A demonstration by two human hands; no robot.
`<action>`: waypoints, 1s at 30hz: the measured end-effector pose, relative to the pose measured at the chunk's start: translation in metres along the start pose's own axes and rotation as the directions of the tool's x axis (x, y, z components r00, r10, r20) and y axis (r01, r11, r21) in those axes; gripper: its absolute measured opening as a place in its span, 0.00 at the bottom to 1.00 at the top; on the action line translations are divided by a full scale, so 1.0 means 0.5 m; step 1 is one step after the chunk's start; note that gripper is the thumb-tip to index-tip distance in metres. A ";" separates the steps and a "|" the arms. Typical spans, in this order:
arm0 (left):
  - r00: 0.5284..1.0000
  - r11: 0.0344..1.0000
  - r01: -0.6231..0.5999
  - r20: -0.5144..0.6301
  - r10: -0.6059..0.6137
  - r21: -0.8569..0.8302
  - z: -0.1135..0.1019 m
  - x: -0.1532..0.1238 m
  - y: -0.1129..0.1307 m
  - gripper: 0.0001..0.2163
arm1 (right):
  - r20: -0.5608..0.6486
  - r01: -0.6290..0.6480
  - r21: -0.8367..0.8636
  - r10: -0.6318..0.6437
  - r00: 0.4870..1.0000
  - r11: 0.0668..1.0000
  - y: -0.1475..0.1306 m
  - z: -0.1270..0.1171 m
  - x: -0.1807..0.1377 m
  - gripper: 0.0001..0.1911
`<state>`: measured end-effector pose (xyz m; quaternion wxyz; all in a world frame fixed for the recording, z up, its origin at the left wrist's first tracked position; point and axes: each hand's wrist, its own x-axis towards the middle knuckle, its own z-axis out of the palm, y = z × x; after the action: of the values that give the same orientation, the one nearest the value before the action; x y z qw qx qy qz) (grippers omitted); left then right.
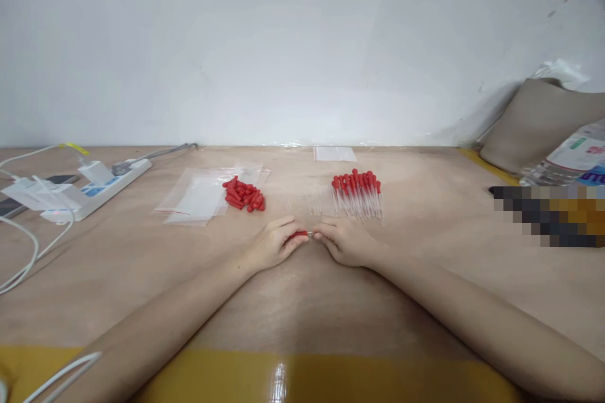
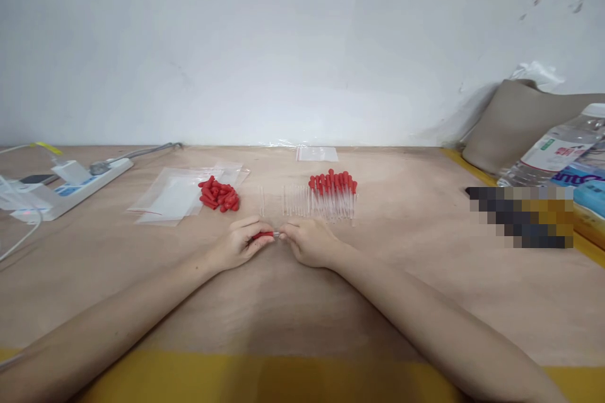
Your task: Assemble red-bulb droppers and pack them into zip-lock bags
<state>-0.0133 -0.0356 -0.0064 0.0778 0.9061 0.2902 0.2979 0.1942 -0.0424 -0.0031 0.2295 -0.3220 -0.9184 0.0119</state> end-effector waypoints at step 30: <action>0.980 0.939 0.135 -0.097 -0.174 -0.317 -0.004 0.013 -0.007 0.07 | -0.116 -0.073 0.024 0.076 0.990 0.997 0.013 0.009 -0.007 0.15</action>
<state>-0.0118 -0.0293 -0.0026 0.2236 0.8368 0.3148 0.3882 0.1986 -0.0388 -0.0098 0.2853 -0.3539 -0.8906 0.0107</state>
